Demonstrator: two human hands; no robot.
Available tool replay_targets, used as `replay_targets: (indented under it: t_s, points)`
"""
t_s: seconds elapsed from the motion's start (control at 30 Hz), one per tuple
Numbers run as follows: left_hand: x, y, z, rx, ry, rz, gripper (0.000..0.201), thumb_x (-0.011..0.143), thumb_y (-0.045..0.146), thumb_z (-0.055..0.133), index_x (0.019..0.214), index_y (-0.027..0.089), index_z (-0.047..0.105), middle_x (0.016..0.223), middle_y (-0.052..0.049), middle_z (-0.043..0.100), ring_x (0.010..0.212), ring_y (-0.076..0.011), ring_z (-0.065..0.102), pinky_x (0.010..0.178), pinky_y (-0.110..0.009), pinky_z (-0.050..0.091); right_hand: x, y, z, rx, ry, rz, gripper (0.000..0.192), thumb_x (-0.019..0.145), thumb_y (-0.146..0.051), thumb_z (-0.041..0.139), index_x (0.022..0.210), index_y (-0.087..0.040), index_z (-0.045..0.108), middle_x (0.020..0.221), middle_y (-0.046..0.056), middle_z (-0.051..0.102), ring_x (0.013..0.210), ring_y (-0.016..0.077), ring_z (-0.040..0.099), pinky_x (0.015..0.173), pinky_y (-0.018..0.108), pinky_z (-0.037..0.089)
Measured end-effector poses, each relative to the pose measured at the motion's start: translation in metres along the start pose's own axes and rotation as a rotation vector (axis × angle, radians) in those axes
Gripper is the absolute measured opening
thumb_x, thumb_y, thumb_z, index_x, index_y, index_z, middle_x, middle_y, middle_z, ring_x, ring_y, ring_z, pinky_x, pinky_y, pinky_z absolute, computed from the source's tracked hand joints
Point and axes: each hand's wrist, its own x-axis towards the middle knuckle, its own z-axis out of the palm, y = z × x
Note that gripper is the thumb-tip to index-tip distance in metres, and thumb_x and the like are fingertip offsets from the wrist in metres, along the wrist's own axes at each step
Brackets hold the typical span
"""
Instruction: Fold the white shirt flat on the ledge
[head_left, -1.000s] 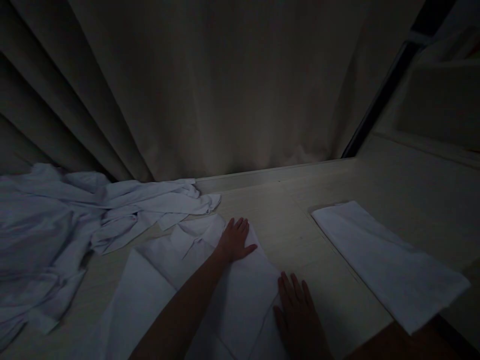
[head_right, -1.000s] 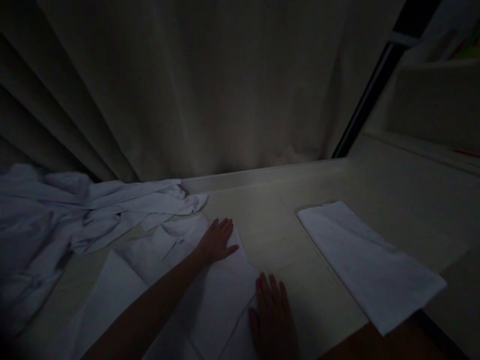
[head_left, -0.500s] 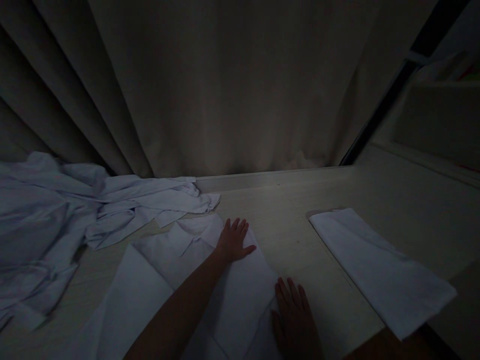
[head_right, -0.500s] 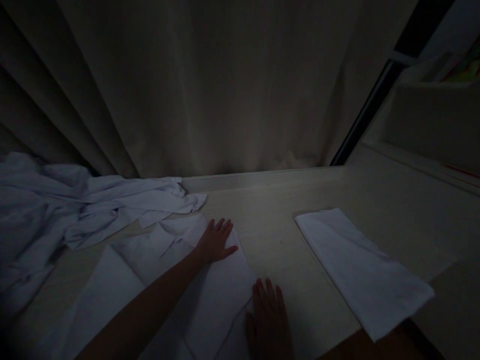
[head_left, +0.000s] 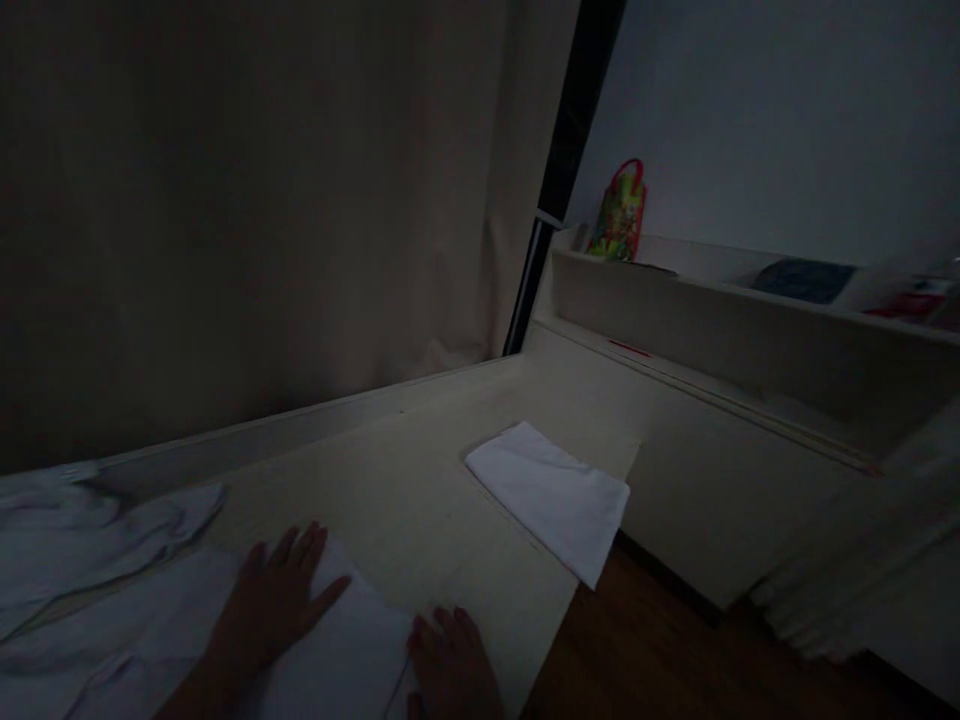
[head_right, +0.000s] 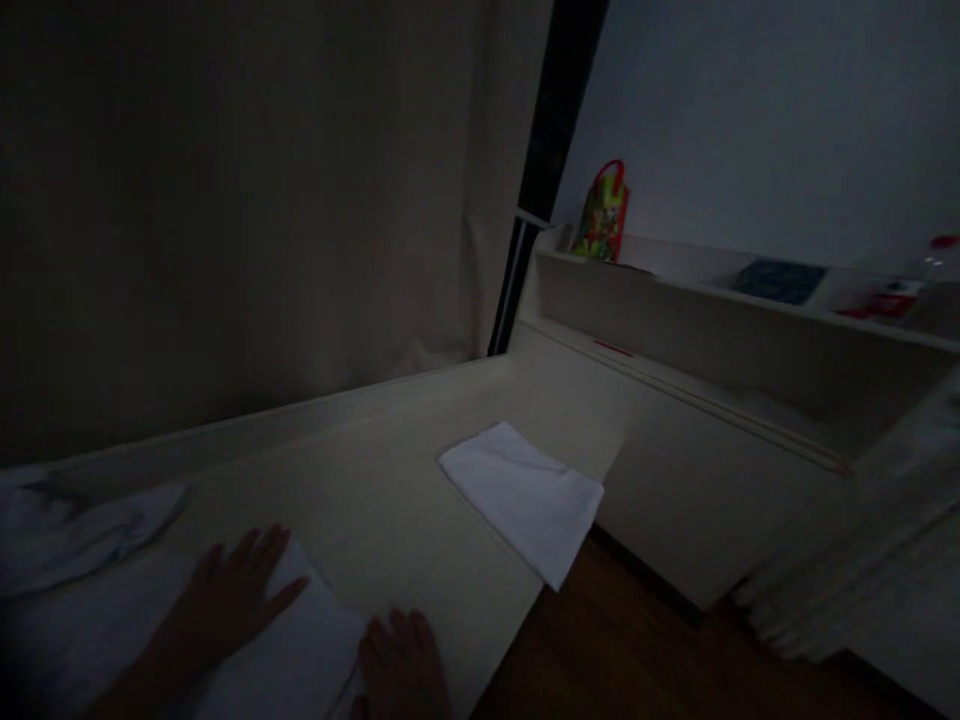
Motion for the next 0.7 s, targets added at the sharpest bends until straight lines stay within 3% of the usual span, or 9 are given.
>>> replay_targets:
  t_s: [0.17,0.33,0.43,0.53,0.63,0.7]
  points:
    - [-0.006,0.012,-0.011,0.104,-0.092,-0.003,0.071,0.082,0.064,0.034,0.129,0.014,0.051,0.139,-0.019,0.047,0.130,-0.0366,0.041,0.107,-0.059,0.022,-0.008,0.002,0.010,-0.063,0.003,-0.041,0.052,0.084,-0.037,0.050,0.134,-0.024,0.045,0.142,0.002,0.046,0.130,0.0257,0.040,0.110,0.047,0.032]
    - [-0.004,0.013,-0.033,0.114,-0.117,-0.068,0.071,0.084,0.062,0.032,0.134,0.013,0.045,0.141,-0.018,0.045,0.133,-0.0341,0.037,0.109,-0.057,0.022,-0.011,0.018,0.011,-0.083,0.114,-0.121,0.047,0.088,-0.033,0.047,0.134,-0.024,0.046,0.138,0.005,0.050,0.128,0.0258,0.043,0.104,0.048,0.039]
    - [-0.027,-0.022,-0.064,0.173,-0.061,-0.148,0.069,0.087,0.059,0.027,0.135,0.012,0.043,0.142,-0.017,0.044,0.135,-0.0318,0.035,0.110,-0.052,0.026,0.014,0.019,-0.004,0.010,0.152,-0.048,0.045,0.092,-0.034,0.040,0.135,-0.022,0.046,0.136,0.008,0.052,0.127,0.0232,0.045,0.101,0.045,0.043]
    - [-0.082,-0.082,-0.097,0.264,0.015,-0.325,0.065,0.090,0.051,0.021,0.133,0.008,0.043,0.137,-0.020,0.049,0.133,-0.0332,0.038,0.106,-0.053,0.032,0.068,-0.002,-0.016,0.101,0.128,-0.017,0.043,0.094,-0.034,0.035,0.132,-0.018,0.049,0.135,0.010,0.053,0.126,0.0218,0.046,0.104,0.044,0.041]
    - [-0.149,-0.135,-0.121,0.308,-0.010,-0.409,0.057,0.089,0.043,0.026,0.130,0.008,0.044,0.130,-0.023,0.054,0.127,-0.0358,0.045,0.099,-0.058,0.038,0.130,-0.038,-0.008,0.101,0.038,-0.085,0.046,0.093,-0.032,0.036,0.132,-0.010,0.048,0.138,0.014,0.048,0.129,0.0221,0.042,0.109,0.041,0.035]
    - [-0.185,-0.150,-0.129,0.322,-0.064,-0.380,0.052,0.088,0.038,0.031,0.131,0.011,0.043,0.128,-0.022,0.056,0.124,-0.0361,0.047,0.097,-0.060,0.040,0.163,-0.062,0.011,0.079,-0.013,-0.151,0.048,0.093,-0.031,0.036,0.133,-0.006,0.046,0.141,0.016,0.044,0.132,0.0234,0.038,0.111,0.041,0.031]
